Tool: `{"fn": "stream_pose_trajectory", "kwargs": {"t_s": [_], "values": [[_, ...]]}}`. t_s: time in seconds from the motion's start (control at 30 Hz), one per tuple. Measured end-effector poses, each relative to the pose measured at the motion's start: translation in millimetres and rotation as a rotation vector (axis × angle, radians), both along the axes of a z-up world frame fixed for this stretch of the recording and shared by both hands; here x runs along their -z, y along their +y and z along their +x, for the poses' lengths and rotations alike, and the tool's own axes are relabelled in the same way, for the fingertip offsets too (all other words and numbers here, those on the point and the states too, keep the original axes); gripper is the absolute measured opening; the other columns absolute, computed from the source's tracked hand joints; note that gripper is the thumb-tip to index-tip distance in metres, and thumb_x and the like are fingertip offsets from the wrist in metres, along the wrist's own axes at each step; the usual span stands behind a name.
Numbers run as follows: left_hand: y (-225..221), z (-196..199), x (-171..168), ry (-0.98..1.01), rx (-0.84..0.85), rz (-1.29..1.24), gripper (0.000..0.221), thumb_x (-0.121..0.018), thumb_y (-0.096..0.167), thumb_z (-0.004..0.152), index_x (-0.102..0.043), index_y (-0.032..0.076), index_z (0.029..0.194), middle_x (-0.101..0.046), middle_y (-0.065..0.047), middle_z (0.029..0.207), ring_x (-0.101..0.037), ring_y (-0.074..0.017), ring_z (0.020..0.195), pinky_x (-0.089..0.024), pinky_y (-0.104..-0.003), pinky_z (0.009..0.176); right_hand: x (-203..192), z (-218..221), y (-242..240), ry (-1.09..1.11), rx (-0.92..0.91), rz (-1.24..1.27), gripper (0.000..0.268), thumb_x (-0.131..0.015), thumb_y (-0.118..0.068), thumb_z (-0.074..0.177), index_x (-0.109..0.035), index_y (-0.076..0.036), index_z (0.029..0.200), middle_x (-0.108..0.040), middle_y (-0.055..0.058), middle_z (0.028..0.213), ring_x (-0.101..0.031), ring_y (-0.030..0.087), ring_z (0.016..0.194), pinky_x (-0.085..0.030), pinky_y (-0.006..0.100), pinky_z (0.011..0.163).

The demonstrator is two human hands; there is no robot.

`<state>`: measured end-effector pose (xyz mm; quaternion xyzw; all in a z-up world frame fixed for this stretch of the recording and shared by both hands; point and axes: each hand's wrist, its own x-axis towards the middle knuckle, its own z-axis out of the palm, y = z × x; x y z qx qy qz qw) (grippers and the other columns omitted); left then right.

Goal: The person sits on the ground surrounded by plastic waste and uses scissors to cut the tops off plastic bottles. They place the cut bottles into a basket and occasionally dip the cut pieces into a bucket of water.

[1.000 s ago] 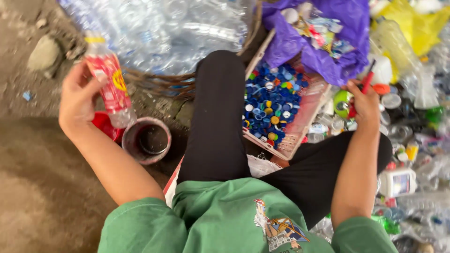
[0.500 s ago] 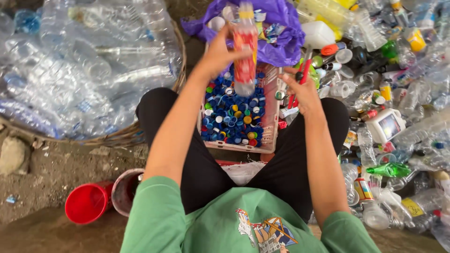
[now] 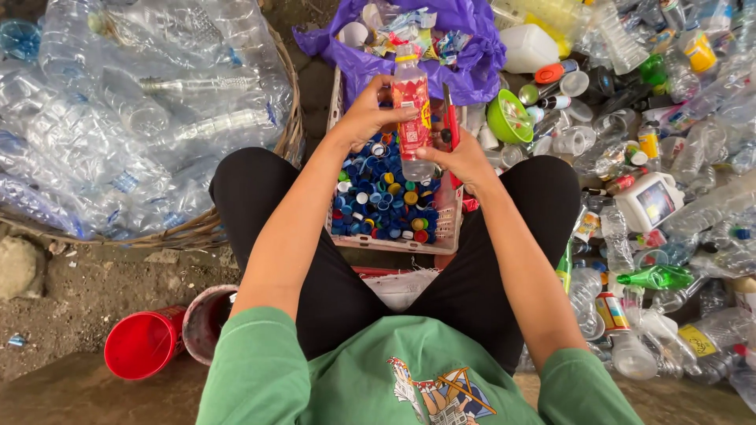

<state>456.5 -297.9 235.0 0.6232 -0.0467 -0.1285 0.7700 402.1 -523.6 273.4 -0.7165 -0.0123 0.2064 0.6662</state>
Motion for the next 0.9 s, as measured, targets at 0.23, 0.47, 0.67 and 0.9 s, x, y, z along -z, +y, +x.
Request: {"fn": "stream_pose_trajectory", "kwargs": {"t_s": [0.23,0.47,0.67,0.9], "values": [[0.9,6.7,-14.6,0.01,-0.096,0.185,0.085,-0.067,0.057,0.081,-0.045,0.005,0.144,-0.064,-0.016,0.124,-0.07,-0.0203,0.094,-0.058,-0.024,0.069,21.6,7.2,-1.4,-0.085,0.022,-0.037,0.05,-0.088,-0.011,0.075,-0.064,-0.003,0.118,-0.067,0.004,0.096,-0.06,0.01,0.081,-0.049,0.021,0.072],[3.3,8.1,-2.3,0.062,-0.249,0.041,0.056,-0.062,0.051,0.088,-0.061,0.003,0.116,-0.07,-0.006,0.101,-0.071,-0.0123,0.087,-0.059,-0.028,0.078,26.5,0.9,7.3,-0.443,-0.073,-0.446,0.08,-0.087,-0.049,0.072,-0.059,0.004,0.125,-0.07,0.016,0.109,-0.068,0.025,0.093,-0.054,0.035,0.083],[3.4,13.7,11.7,0.107,-0.263,0.035,0.042,-0.047,0.04,0.093,-0.06,0.007,0.116,-0.068,-0.01,0.11,-0.065,-0.0196,0.097,-0.054,-0.035,0.088,13.9,-5.7,9.1,-0.506,-0.05,-0.382,0.048,-0.069,-0.032,0.098,-0.047,0.002,0.124,-0.065,0.012,0.091,-0.066,0.018,0.063,-0.051,0.032,0.061],[-4.0,4.5,-2.6,-0.011,-0.298,0.06,0.075,-0.059,0.059,0.085,-0.052,-0.002,0.128,-0.068,-0.016,0.115,-0.073,-0.0173,0.093,-0.06,-0.028,0.077,-17.2,-28.8,23.5,-0.478,-0.106,-0.444,0.043,-0.055,-0.033,0.106,-0.045,-0.001,0.134,-0.067,0.006,0.077,-0.062,0.014,0.049,-0.048,0.029,0.047]]}}
